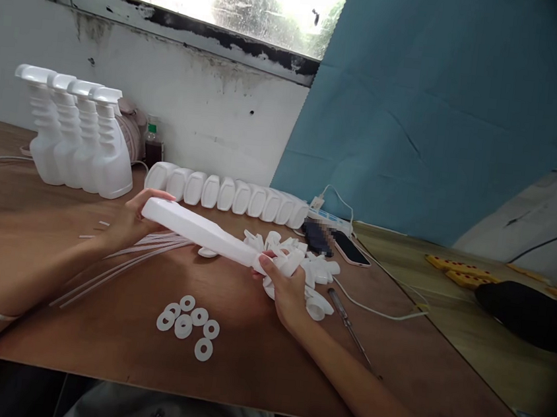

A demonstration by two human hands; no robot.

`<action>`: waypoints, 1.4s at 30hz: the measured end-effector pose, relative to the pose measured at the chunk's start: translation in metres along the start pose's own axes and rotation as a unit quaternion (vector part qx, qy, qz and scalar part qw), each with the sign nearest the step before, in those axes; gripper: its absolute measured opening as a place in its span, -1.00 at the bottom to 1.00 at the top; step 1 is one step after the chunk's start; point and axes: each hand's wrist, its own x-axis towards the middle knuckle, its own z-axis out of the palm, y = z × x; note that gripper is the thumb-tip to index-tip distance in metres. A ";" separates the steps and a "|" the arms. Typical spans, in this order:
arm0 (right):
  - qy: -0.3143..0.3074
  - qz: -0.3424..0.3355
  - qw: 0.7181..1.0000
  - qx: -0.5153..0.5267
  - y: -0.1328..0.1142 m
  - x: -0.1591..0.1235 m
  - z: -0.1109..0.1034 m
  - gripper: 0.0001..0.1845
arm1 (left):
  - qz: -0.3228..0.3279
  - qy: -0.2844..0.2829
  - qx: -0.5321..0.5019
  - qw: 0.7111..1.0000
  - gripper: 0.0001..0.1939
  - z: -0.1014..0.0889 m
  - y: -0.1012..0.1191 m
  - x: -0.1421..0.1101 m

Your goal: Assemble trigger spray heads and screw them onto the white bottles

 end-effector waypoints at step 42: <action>0.013 -0.001 1.000 0.012 -0.002 0.001 -0.001 -0.66 | -0.094 -0.037 -0.199 0.975 -0.38 -0.010 -0.013 0.007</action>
